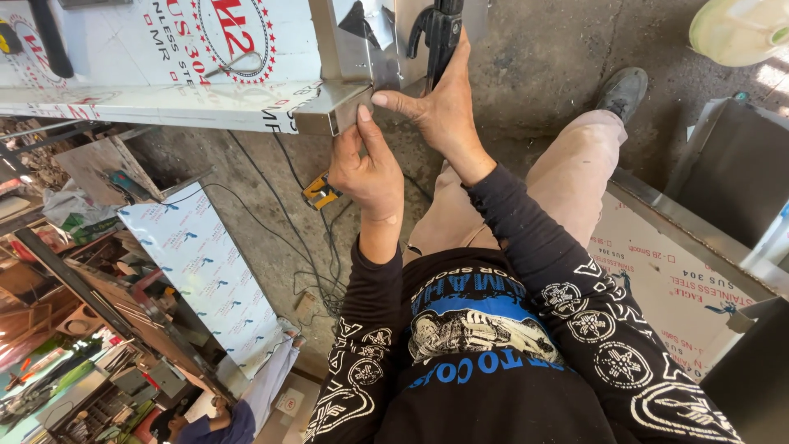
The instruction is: The person works on a stainless steel frame on the workshop floor. They position a small metal piece against the frame, grind a metal piece with an angle grinder, clamp and file the piece, tap it with a hammer and mallet, and weld the piece to the frame with an arc electrode holder, producing sparks.
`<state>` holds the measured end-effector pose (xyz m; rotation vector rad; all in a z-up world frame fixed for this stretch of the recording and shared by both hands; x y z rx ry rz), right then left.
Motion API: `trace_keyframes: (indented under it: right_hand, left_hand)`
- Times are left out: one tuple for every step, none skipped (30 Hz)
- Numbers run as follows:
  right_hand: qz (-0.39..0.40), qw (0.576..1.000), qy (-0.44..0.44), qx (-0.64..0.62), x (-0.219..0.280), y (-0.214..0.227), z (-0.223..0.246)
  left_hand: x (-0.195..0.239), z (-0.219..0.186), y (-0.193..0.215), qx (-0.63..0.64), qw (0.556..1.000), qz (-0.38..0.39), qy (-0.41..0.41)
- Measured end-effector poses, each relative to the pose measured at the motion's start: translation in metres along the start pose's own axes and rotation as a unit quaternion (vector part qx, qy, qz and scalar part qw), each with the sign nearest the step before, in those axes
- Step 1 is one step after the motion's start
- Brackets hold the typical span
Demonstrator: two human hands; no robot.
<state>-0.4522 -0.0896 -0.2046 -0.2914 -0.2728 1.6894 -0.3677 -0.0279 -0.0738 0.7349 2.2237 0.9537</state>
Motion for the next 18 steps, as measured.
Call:
trace_keyframes:
  right_hand:
    - [0.003,1.0,0.0,0.014,0.0006,0.0001,0.0013]
    - [0.006,1.0,0.0,0.029,0.0012,0.0,0.0029]
    - [0.005,1.0,0.001,0.028,-0.0007,-0.0003,0.0047]
    - [0.004,1.0,-0.003,0.018,-0.0024,-0.0008,0.0058]
    - [0.002,1.0,-0.01,0.008,-0.002,-0.0004,0.0068]
    - [0.002,1.0,-0.01,0.008,-0.0009,0.0002,0.0062]
    - [0.002,1.0,-0.015,0.008,-0.0002,0.0006,0.0052]
    - [0.003,1.0,-0.021,0.007,0.0003,0.001,0.0041]
    - [0.002,1.0,-0.021,0.007,-0.0005,0.0019,0.0033]
    - [0.002,1.0,-0.024,0.007,-0.0011,0.0026,0.0022]
    - [0.004,1.0,-0.027,0.007,-0.0005,0.0027,0.0013]
    - [0.004,1.0,-0.028,0.006,0.0006,0.0027,0.0006]
    - [0.003,1.0,-0.029,0.01,0.0,0.0027,-0.0002]
    - [0.002,0.999,-0.03,0.015,-0.0007,0.0027,-0.0007]
    - [0.002,0.999,-0.03,0.014,-0.0008,0.0024,-0.0006]
    - [0.001,0.999,-0.032,0.01,-0.0008,0.0022,-0.0007]
    - [-0.001,0.999,-0.035,0.006,-0.001,0.0023,-0.0009]
    - [-0.002,0.999,-0.035,0.006,-0.0012,0.0025,-0.0014]
  left_hand:
    - [-0.0005,0.0024,-0.0011,0.014,1.0,0.01,0.023]
    - [-0.001,0.0047,-0.0019,0.027,0.998,0.02,0.047]
    - [-0.0014,0.0049,-0.0034,0.028,0.998,0.019,0.045]
    - [-0.0016,0.0047,-0.0043,0.05,0.998,0.016,0.04]
    - [0.0,0.0049,-0.0048,0.071,0.997,0.015,0.036]
    - [0.0003,0.0025,-0.005,0.071,0.997,0.015,0.037]
    - [-0.0002,0.0001,-0.0048,0.076,0.996,0.011,0.038]
    - [-0.0007,-0.0022,-0.0049,0.08,0.996,0.007,0.04]
    - [-0.0008,-0.0012,-0.0061,0.08,0.996,0.008,0.04]
    - [-0.0011,0.0008,-0.0067,0.078,0.996,0.003,0.048]
    - [-0.0006,0.0031,-0.0061,0.074,0.996,-0.002,0.056]
    - [0.0001,0.0032,-0.0058,0.073,0.996,-0.002,0.056]
    - [-0.0004,0.002,-0.0063,0.062,0.997,-0.003,0.047]
    - [-0.001,0.0006,-0.0067,0.052,0.998,-0.004,0.038]
    - [-0.0004,0.0014,-0.0069,0.052,0.998,-0.004,0.038]
    - [0.0003,0.002,-0.0071,0.046,0.998,-0.007,0.035]
    - [0.0008,0.0024,-0.0076,0.04,0.999,-0.009,0.032]
    - [-0.0003,0.0006,-0.0091,0.04,0.999,-0.008,0.031]
Point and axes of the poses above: each hand's wrist, its own x-axis away from the middle knuckle, its own y-axis out of the back of the hand, z = x × y, the point moved 5 cm from there along -x, towards the middle knuckle, and after that the axes turned 14 degrees about y, right-handed, at the moved point
